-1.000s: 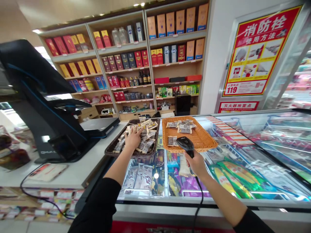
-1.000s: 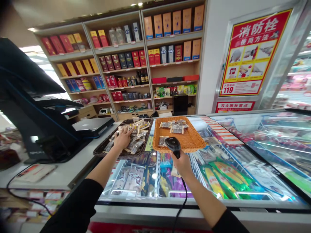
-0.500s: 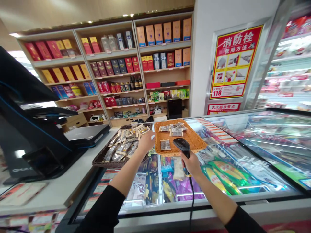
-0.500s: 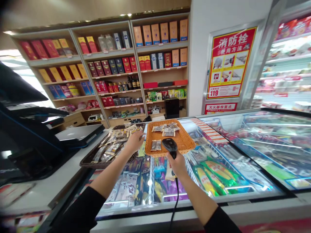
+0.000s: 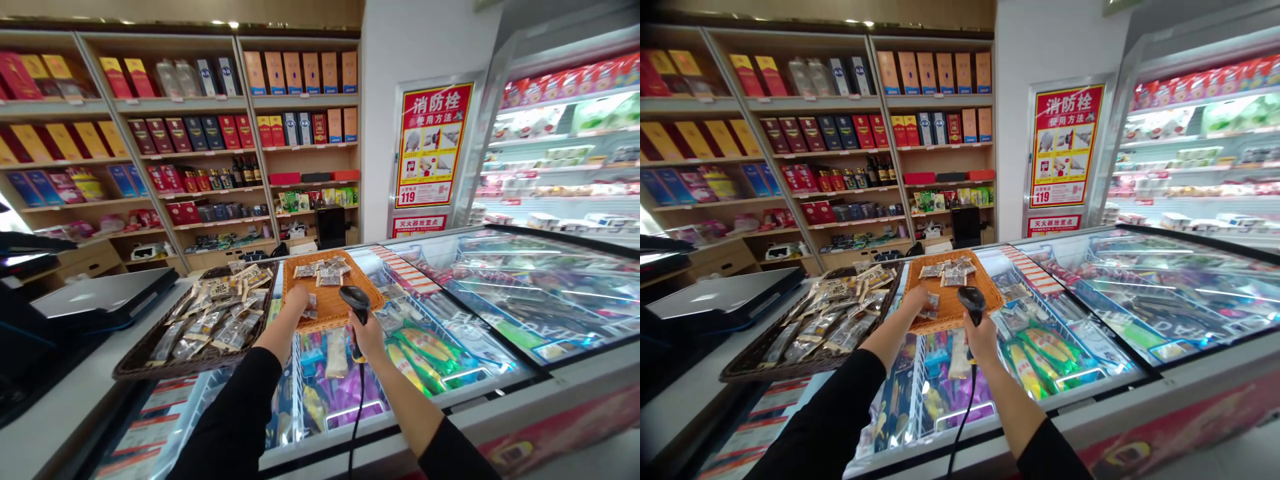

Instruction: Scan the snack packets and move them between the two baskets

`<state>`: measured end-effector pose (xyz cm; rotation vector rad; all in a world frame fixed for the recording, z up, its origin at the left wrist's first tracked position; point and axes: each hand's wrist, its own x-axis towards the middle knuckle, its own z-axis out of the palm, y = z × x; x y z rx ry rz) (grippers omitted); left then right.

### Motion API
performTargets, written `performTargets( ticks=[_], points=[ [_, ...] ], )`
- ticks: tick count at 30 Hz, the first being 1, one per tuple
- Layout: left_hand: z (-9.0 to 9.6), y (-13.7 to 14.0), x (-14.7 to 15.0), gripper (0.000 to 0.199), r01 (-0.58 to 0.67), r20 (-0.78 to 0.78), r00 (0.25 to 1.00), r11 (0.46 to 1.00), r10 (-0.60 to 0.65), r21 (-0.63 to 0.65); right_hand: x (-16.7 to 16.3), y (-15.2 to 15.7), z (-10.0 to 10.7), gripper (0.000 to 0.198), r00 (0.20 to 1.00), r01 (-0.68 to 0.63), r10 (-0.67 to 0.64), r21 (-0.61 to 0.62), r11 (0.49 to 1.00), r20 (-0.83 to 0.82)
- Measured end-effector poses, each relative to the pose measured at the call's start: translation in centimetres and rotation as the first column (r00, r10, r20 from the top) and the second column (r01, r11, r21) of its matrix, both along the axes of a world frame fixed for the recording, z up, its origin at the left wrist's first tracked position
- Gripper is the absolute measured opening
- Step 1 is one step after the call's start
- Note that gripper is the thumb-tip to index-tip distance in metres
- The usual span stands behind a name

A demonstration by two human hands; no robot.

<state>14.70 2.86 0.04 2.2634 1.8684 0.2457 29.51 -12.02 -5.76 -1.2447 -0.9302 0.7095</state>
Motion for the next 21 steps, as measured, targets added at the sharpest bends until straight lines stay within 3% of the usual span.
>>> performTargets(
  ticks=[3,6,8,10,13,17,21],
  points=[
    [-0.5,0.9,-0.7,0.054,-0.058,0.138,0.988,0.996,0.068,-0.073,-0.1,0.1,-0.1,0.032,1.000,-0.019,0.019,-0.011,1.000,-0.006],
    [-1.0,1.2,-1.5,0.045,0.063,0.405,0.914,0.989,-0.005,-0.131,0.1,0.3,-0.2,0.032,1.000,-0.022,0.022,-0.018,1.000,-0.001],
    [-1.2,1.2,-2.0,0.046,0.164,0.619,0.785,0.975,-0.037,-0.151,0.1,0.2,-0.2,0.033,1.000,-0.010,0.011,-0.021,1.000,0.022],
    [-1.2,0.9,-2.6,0.054,0.238,0.812,0.583,0.963,-0.040,-0.124,-0.1,0.0,-0.1,0.033,0.999,-0.008,0.009,-0.015,1.000,0.053],
    [-1.1,0.4,-3.0,0.062,0.286,0.952,0.304,0.956,-0.028,-0.064,-0.7,-0.9,0.3,0.031,0.992,-0.077,0.076,0.008,0.997,0.104],
    [-0.9,-0.3,-2.8,0.053,0.248,0.986,0.167,0.968,-0.006,-0.036,-1.7,-2.1,0.9,0.026,0.944,-0.206,0.199,0.000,0.979,0.263],
    [-0.9,-0.7,-2.5,0.050,0.234,0.998,0.062,0.972,0.021,-0.035,-2.3,-2.9,1.7,0.023,0.899,-0.184,0.178,-0.023,0.983,0.400]
  ],
)
